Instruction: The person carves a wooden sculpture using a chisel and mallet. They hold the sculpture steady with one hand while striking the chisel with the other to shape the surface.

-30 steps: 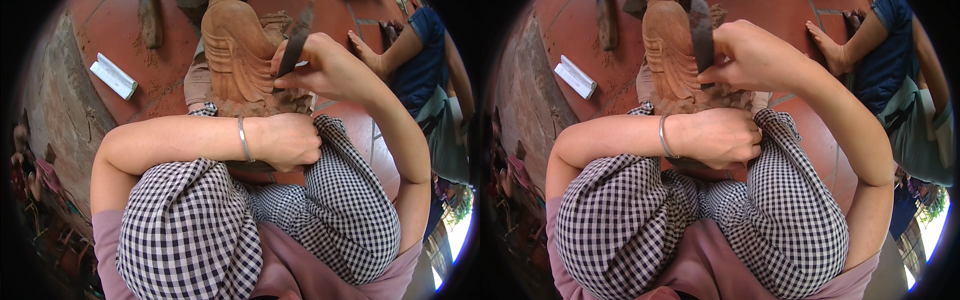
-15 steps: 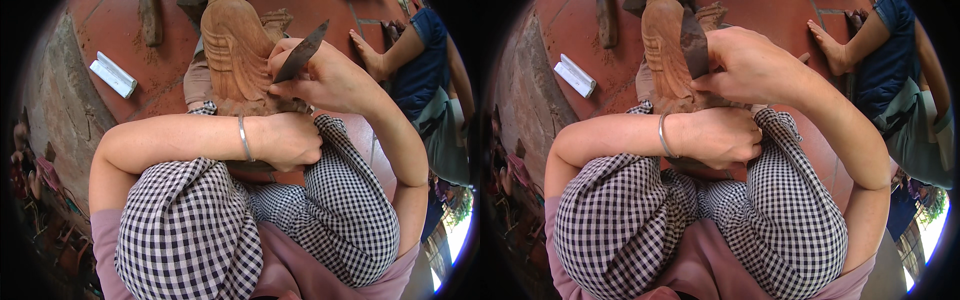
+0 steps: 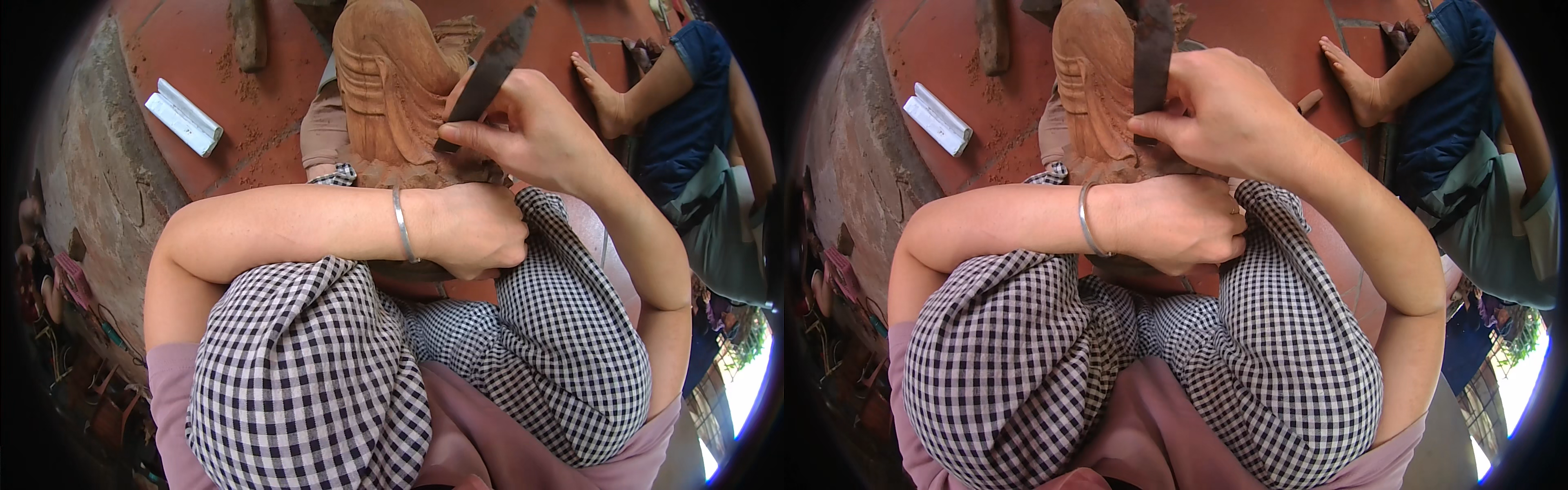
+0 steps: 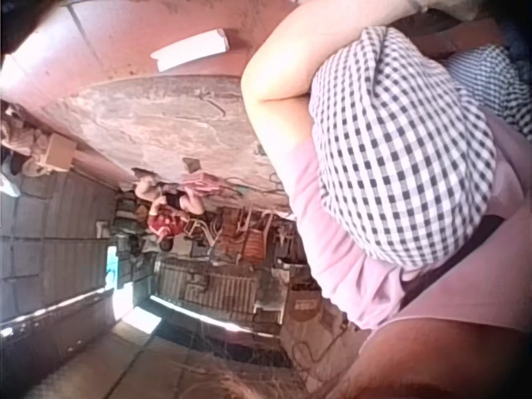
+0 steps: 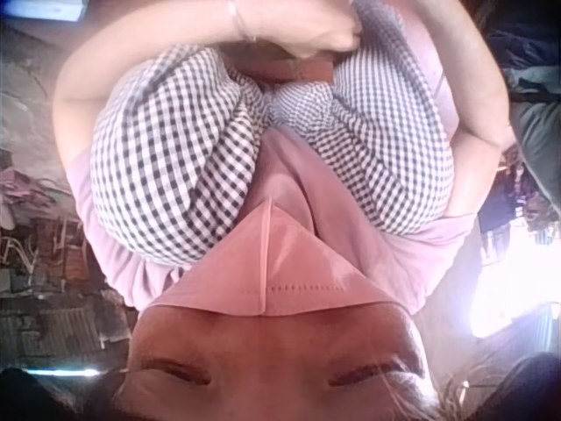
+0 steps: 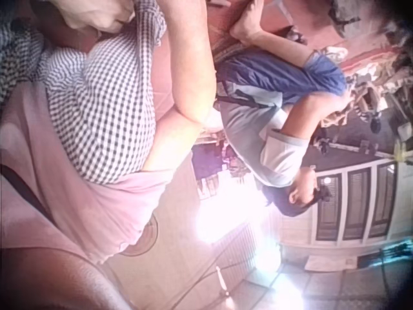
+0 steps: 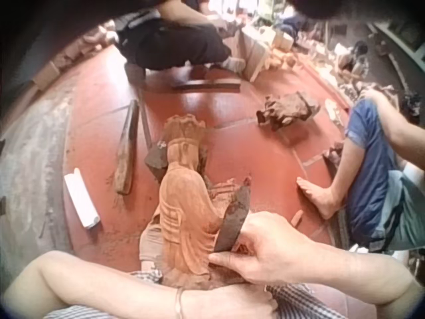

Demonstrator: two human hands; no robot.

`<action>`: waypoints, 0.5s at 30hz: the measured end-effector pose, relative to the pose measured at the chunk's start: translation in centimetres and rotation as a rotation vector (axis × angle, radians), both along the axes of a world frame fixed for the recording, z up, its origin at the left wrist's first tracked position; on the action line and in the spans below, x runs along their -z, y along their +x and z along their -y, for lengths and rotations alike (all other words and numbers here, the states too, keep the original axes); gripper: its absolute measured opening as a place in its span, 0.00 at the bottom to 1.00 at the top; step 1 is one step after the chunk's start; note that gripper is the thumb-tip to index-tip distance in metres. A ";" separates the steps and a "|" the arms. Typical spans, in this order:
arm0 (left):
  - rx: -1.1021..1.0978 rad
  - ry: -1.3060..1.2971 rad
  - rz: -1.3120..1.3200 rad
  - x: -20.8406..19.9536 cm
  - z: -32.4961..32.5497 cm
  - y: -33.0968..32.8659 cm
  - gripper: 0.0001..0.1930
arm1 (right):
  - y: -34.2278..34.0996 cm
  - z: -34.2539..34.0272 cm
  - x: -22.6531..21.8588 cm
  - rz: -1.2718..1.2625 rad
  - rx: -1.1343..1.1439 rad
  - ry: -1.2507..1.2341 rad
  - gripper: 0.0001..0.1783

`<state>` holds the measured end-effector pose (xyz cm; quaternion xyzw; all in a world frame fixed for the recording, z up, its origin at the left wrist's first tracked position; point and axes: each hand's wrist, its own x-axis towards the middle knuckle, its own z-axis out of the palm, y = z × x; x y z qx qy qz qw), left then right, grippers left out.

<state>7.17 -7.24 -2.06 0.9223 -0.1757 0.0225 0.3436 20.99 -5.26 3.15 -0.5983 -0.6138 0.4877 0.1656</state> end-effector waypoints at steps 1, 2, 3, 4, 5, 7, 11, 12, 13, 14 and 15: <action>0.009 0.002 -0.009 -0.1 0.0 0.1 0.06 | 0.3 0.3 0.1 -0.021 0.001 0.048 0.13; 0.018 0.003 -0.018 -0.2 0.0 0.2 0.06 | 0.5 0.6 0.0 -0.042 0.003 0.096 0.12; 0.003 0.010 0.002 -0.2 0.0 0.1 0.06 | 0.3 0.6 0.0 -0.021 -0.049 0.203 0.12; -0.012 0.017 0.022 -0.1 0.1 0.0 0.06 | 0.1 0.6 -0.1 0.002 -0.101 0.311 0.12; -0.027 0.023 0.042 0.0 0.2 -0.1 0.06 | -0.1 0.5 -0.2 0.024 -0.152 0.419 0.12; -0.015 0.022 0.034 0.0 0.2 0.1 0.06 | 0.1 0.4 0.0 0.129 -0.150 0.342 0.11; 0.003 0.025 -0.022 -0.3 0.1 0.2 0.07 | 0.1 0.5 0.2 -0.058 -0.022 0.157 0.11; -0.005 0.017 -0.013 -0.2 0.1 0.1 0.07 | 0.2 0.5 0.0 -0.042 -0.051 0.176 0.10; -0.012 0.009 -0.004 -0.2 0.1 0.1 0.07 | 0.3 0.5 -0.4 -0.026 -0.080 0.195 0.10; -0.019 0.001 0.005 -0.1 0.1 -0.1 0.07 | 0.4 0.6 -0.6 -0.010 -0.110 0.213 0.10; -0.019 0.007 0.001 -0.2 0.1 0.0 0.07 | 0.2 0.6 -0.7 0.040 -0.221 0.363 0.11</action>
